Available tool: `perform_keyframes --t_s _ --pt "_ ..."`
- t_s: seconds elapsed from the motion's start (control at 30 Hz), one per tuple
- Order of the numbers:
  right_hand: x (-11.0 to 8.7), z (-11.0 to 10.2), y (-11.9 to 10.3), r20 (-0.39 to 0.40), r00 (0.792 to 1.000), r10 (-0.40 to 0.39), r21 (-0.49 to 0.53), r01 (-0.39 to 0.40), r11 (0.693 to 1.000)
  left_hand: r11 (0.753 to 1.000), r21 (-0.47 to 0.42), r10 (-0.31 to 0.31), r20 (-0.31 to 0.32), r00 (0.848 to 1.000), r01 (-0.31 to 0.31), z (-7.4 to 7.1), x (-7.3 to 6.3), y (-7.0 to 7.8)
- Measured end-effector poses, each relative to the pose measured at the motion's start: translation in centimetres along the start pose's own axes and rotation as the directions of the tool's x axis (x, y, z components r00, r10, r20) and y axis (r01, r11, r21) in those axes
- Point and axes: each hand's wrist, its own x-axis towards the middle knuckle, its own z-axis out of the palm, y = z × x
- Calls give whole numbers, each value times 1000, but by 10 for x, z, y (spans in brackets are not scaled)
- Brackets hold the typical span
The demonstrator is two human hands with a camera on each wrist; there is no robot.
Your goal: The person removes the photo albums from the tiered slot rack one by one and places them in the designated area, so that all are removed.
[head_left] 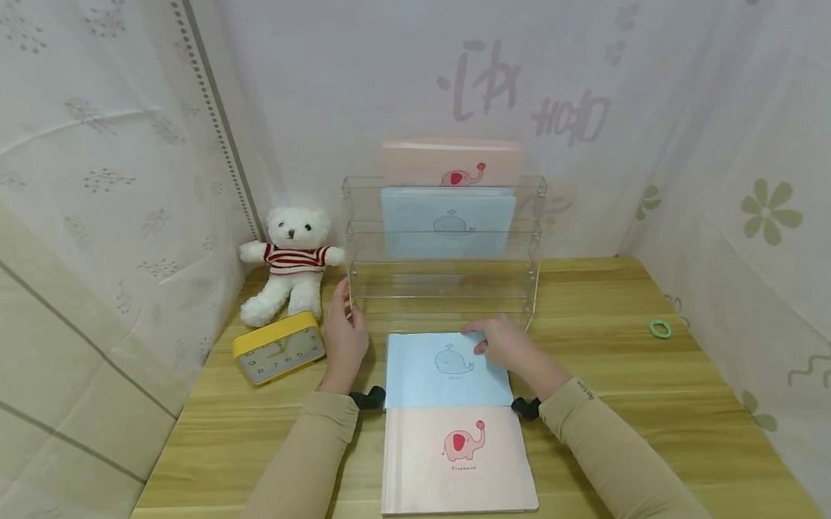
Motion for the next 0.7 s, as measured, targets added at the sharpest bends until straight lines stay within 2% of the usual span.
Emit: perform_keyframes --t_s 0.27,0.5,0.6,0.63,0.7 --pt "-2 7 5 -13 1000 0 -5 0 1000 1000 4 11 5 1000 -11 0 1 1" --pt "-6 5 3 -40 999 -19 -59 16 998 1000 9 24 -4 1000 -24 -1 0 1" --pt "-7 -6 0 -146 987 -64 -53 57 997 1000 11 24 -4 1000 -24 -1 -1 1" --pt "-6 -10 -1 -199 976 -89 -35 83 996 1000 9 24 -4 1000 -24 -1 -1 1" --pt "-5 -22 -4 -320 937 -141 -10 145 989 1000 10 24 -6 1000 -24 -1 -1 1"
